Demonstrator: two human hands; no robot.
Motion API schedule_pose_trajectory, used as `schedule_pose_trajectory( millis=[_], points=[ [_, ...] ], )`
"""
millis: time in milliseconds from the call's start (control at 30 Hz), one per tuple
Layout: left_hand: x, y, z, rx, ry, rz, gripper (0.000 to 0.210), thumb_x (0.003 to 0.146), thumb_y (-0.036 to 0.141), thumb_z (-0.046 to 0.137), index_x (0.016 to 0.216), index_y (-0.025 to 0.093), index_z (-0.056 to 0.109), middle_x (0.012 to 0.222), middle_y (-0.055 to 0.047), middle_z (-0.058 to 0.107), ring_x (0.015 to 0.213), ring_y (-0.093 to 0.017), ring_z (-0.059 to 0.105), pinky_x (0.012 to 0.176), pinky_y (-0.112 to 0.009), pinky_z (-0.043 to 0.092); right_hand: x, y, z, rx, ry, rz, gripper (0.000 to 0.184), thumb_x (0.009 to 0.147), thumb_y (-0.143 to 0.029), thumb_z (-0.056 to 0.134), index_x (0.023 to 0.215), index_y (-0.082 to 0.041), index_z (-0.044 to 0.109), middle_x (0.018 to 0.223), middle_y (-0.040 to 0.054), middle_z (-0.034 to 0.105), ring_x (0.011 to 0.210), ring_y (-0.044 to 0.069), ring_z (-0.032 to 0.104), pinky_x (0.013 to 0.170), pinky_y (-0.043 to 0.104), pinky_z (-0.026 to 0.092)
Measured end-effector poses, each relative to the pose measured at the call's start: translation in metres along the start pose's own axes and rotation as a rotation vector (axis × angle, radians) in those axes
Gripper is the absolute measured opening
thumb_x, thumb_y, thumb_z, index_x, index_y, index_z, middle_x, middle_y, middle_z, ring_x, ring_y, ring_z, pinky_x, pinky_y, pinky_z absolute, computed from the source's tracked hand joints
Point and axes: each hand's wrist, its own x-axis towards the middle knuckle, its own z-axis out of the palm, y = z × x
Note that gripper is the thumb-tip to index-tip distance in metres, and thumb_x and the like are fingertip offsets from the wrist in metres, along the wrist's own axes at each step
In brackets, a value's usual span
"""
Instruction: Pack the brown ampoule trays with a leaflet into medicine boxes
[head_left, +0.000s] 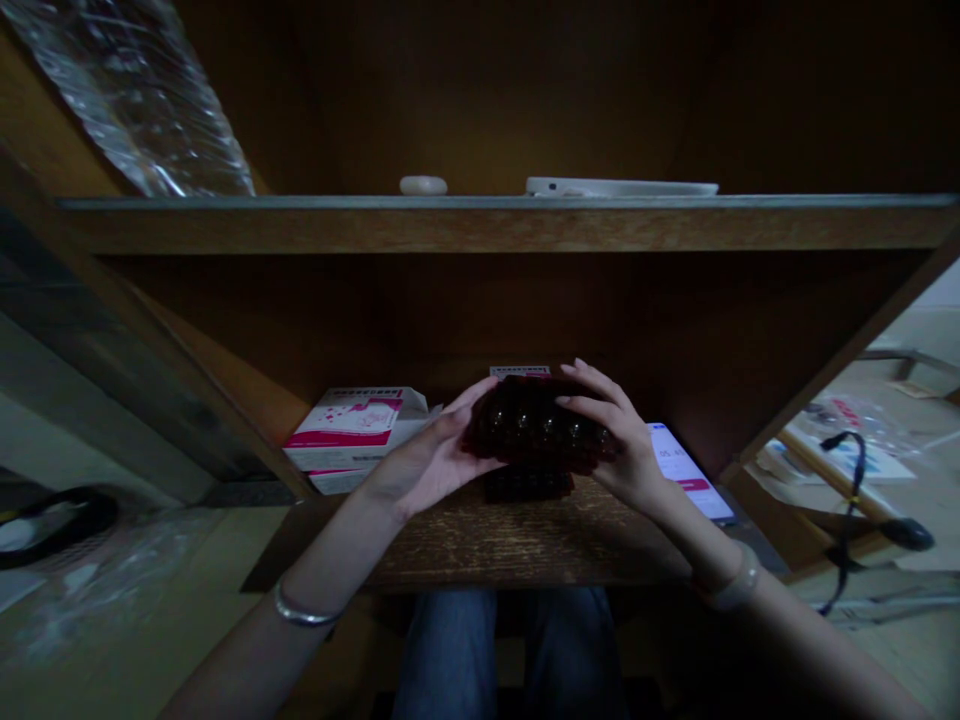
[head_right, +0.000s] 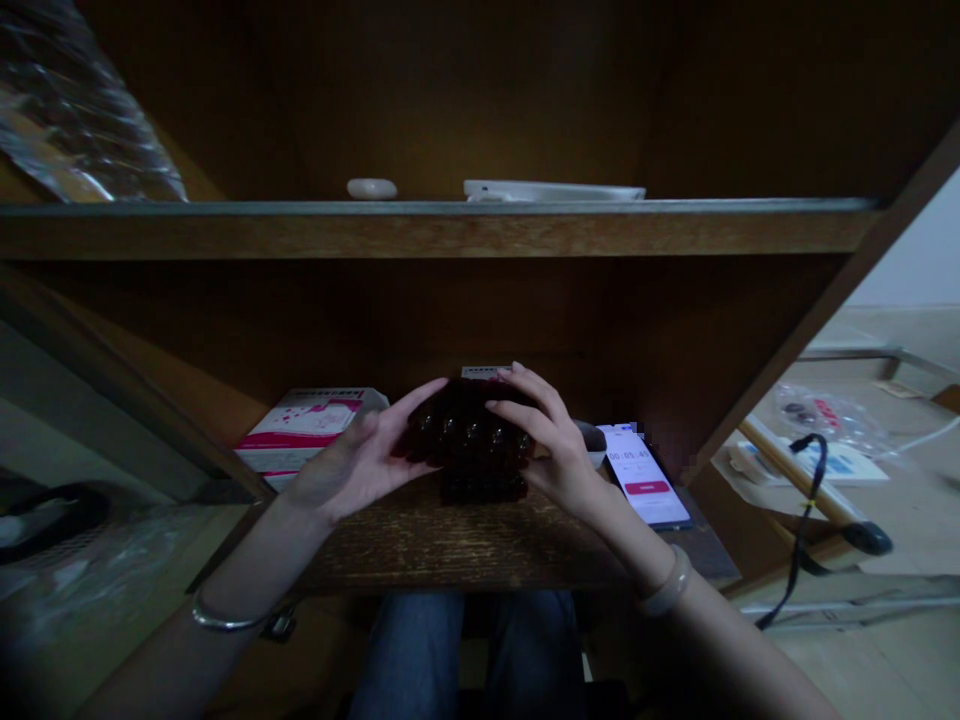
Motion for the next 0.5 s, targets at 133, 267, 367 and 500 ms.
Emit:
schedule_pose_trajectory(
  millis=[133,267,367,500],
  points=[
    [-0.002,-0.001,0.020,0.081,0.221,0.011,0.053,0.084,0.027,0.069,0.135,0.030,0.054,0.139,-0.006,0.060,0.117,-0.024,0.063,0.089,-0.034,0.058,-0.004,0.000,0.005,-0.032,0.001,0.029,0.077,0.082,-0.011,0.067,0.144,-0.046,0.040,0.164,-0.0017,0.021,0.153,0.033,0.018,0.118,0.065,0.028],
    [-0.001,-0.006,0.028,0.125,0.280,0.077,0.068,0.079,0.022,0.071,0.141,0.033,0.045,0.135,-0.005,0.061,0.119,-0.024,0.060,0.084,-0.031,0.058,-0.003,0.003,0.009,0.124,0.081,0.228,0.098,0.078,-0.022,0.073,0.156,-0.037,0.016,0.164,0.0076,0.023,0.152,0.032,0.021,0.119,0.060,0.028],
    [0.002,-0.012,0.028,0.177,0.284,0.208,0.079,0.076,0.021,0.074,0.146,0.031,0.038,0.138,-0.006,0.059,0.130,-0.025,0.053,0.097,-0.035,0.054,-0.001,0.009,0.008,0.353,0.010,0.429,0.078,0.075,-0.030,0.074,0.146,-0.029,0.040,0.143,0.0109,0.055,0.132,0.029,0.053,0.105,0.049,0.049],
    [0.005,-0.016,0.024,0.273,0.288,0.355,0.082,0.076,0.020,0.074,0.147,0.027,0.033,0.144,-0.008,0.053,0.137,-0.025,0.047,0.116,-0.040,0.039,0.005,0.014,0.003,0.695,-0.114,0.715,0.028,0.079,-0.034,0.066,0.104,-0.023,0.068,0.088,0.0029,0.073,0.076,0.020,0.069,0.067,0.035,0.061]
  ],
)
